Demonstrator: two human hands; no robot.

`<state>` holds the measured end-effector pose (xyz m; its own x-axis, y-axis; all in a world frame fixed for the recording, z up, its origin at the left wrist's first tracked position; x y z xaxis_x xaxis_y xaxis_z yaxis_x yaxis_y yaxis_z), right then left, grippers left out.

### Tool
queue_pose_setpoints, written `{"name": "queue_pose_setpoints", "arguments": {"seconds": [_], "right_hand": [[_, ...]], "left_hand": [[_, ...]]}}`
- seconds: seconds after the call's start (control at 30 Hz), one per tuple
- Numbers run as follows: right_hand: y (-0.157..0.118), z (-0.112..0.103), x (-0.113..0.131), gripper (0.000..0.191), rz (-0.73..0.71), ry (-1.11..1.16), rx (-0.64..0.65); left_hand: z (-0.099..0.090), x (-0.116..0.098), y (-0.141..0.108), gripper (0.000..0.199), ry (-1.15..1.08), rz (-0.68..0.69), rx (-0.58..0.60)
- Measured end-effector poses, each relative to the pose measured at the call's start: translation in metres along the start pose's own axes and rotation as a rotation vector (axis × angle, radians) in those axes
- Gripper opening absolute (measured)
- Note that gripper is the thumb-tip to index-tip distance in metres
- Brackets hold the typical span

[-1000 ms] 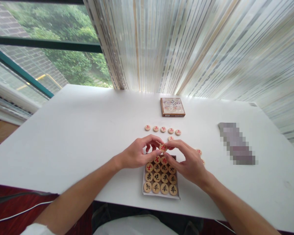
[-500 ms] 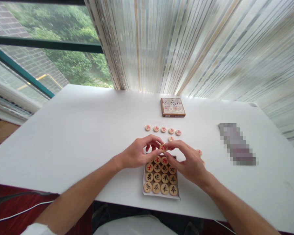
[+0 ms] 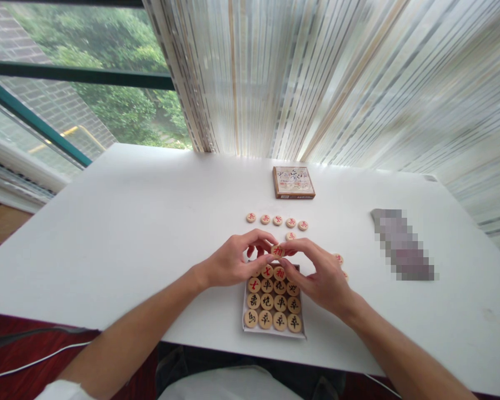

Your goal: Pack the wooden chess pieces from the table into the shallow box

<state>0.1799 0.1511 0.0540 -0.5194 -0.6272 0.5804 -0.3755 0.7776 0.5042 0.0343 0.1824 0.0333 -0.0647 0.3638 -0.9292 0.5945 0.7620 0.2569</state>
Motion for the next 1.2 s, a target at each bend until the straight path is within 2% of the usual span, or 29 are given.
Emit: {"name": "queue_pose_setpoints", "arguments": {"seconds": [0.83,1.2], "right_hand": [[-0.0011,0.0010,-0.0037,0.016,0.053,0.061,0.018],[-0.0016,0.0010,-0.0062,0.008,0.135,0.040,-0.008]], "left_hand": [[0.0026,-0.0067,-0.0007,0.025,0.066,0.063,0.023],[0.0097,-0.0071,-0.0030,0.024,0.059,0.086,0.074]]}}
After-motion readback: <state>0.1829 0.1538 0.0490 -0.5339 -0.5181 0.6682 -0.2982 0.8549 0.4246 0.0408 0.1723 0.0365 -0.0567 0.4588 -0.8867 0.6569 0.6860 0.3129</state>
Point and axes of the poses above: each hand's wrist, its own y-axis towards the middle knuckle, its own z-axis out of the palm, x = y × z, the point moved 8 cm from there along y, towards the middle knuckle, and after that the axes turned 5 degrees about -y, right-handed, at the moved point
